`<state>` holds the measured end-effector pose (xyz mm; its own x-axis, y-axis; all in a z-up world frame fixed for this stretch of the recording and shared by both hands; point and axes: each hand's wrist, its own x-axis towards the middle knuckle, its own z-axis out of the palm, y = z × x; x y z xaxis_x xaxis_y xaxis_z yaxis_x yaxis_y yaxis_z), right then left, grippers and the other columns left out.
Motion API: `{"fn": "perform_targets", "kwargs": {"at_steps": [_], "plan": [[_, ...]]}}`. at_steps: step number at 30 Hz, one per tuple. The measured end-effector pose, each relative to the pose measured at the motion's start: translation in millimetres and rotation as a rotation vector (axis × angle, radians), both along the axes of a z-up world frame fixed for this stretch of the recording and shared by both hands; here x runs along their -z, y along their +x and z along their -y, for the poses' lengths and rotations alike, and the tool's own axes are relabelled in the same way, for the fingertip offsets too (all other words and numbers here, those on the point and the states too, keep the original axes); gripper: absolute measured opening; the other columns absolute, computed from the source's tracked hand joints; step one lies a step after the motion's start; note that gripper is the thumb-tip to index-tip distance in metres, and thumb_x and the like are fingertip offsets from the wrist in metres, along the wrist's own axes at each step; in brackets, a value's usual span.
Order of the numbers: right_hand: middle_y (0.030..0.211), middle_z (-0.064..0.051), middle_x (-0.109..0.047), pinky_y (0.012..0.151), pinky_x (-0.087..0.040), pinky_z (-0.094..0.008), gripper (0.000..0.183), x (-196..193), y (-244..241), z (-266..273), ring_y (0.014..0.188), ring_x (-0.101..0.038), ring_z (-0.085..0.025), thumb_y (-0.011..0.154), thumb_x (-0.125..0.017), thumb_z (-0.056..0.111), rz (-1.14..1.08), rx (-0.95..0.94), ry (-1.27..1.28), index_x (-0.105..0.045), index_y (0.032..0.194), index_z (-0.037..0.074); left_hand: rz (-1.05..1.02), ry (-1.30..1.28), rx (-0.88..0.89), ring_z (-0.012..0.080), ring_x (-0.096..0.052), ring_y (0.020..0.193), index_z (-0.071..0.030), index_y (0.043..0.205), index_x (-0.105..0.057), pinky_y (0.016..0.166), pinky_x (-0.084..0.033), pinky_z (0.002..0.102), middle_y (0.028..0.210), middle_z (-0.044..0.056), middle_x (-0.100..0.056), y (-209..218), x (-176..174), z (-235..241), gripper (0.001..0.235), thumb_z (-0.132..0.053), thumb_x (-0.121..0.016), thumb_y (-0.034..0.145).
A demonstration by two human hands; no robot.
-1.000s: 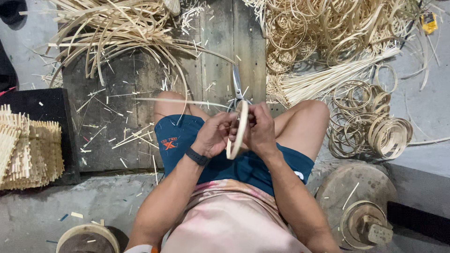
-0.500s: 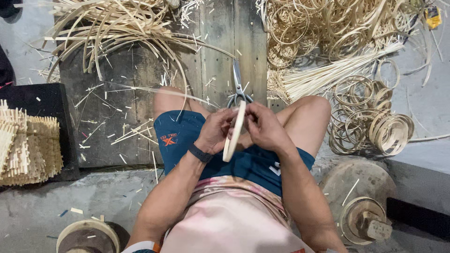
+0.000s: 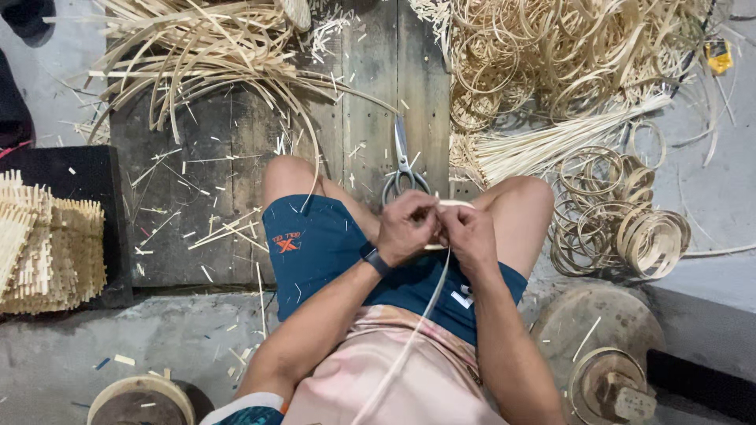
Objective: The person sits on the floor and weaves thin bamboo strips into circular rings. They use shears to trim the ends of the strips and tuck them into the weave to secure the shape. Finished rings are placed in a pile nearby.
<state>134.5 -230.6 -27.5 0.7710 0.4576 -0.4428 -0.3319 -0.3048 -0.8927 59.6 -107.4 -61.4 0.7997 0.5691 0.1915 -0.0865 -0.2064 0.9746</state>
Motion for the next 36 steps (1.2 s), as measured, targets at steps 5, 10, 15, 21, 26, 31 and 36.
{"fn": "perform_targets", "kwargs": {"at_steps": [5,10,15,21,26,31,36], "plan": [[0.058,0.004,-0.052,0.045,-0.031,-0.025,0.036,6,-21,16,0.051,-0.042,-0.005,0.101,-0.062,0.017,-0.023,0.011,0.008,-0.062,0.067,0.005,-0.110,0.023,0.163,0.0232,-0.073,0.080,-0.001,0.103,-0.076,0.070,-0.057,0.032,0.092,0.013,-0.073,-15,-14,-8,0.015,-0.001,-0.071,0.088],[0.060,0.009,-0.046,0.047,-0.031,-0.024,0.035,-2,-41,37,0.057,-0.039,-0.001,0.098,-0.061,0.016,0.165,-0.205,-0.067,-0.053,0.064,0.007,-0.196,-0.002,0.180,0.0230,-0.073,0.076,-0.001,0.101,-0.077,0.067,-0.056,0.032,0.087,0.014,-0.073,-17,-23,-3,0.016,-0.002,-0.070,0.087],[0.060,0.010,-0.042,0.048,-0.030,-0.026,0.038,-6,-43,49,0.058,-0.035,-0.003,0.099,-0.062,0.016,0.107,-0.227,0.052,-0.048,0.065,0.006,-0.253,-0.027,0.251,0.0208,-0.073,0.074,-0.003,0.101,-0.078,0.065,-0.057,0.030,0.089,0.013,-0.075,-13,-23,-5,0.016,-0.004,-0.072,0.086],[0.066,0.008,-0.048,0.055,-0.037,-0.024,0.029,-26,-40,35,0.063,-0.042,-0.002,0.101,-0.060,0.018,0.217,-0.211,0.147,-0.058,0.074,0.007,-0.052,-0.143,0.321,0.0236,-0.073,0.087,-0.006,0.111,-0.075,0.078,-0.057,0.033,0.098,0.012,-0.071,-4,-42,-27,0.027,0.002,-0.075,0.085],[0.067,0.005,-0.048,0.057,-0.040,-0.025,0.028,-47,-21,28,0.061,-0.043,-0.006,0.103,-0.055,0.017,-0.338,0.159,0.881,-0.056,0.076,0.009,0.216,0.517,0.327,0.0284,-0.068,0.087,-0.007,0.113,-0.073,0.075,-0.057,0.038,0.094,0.008,-0.066,-6,-76,-30,0.038,0.007,-0.075,0.077],[0.065,0.005,-0.043,0.054,-0.037,-0.027,0.029,-41,-26,23,0.059,-0.040,-0.009,0.102,-0.054,0.016,-0.245,0.089,0.710,-0.051,0.074,0.011,0.244,0.678,0.264,0.0293,-0.068,0.091,-0.007,0.110,-0.071,0.078,-0.057,0.041,0.098,0.007,-0.069,1,-98,-37,0.034,0.003,-0.075,0.077],[0.063,0.005,-0.038,0.052,-0.034,-0.029,0.031,-14,-39,29,0.056,-0.037,-0.011,0.101,-0.052,0.015,-0.261,0.056,0.778,-0.045,0.072,0.013,0.248,0.650,0.350,0.0299,-0.068,0.094,-0.005,0.114,-0.070,0.080,-0.056,0.042,0.100,0.009,-0.070,-5,-96,-35,0.038,0.001,-0.077,0.077]]}}
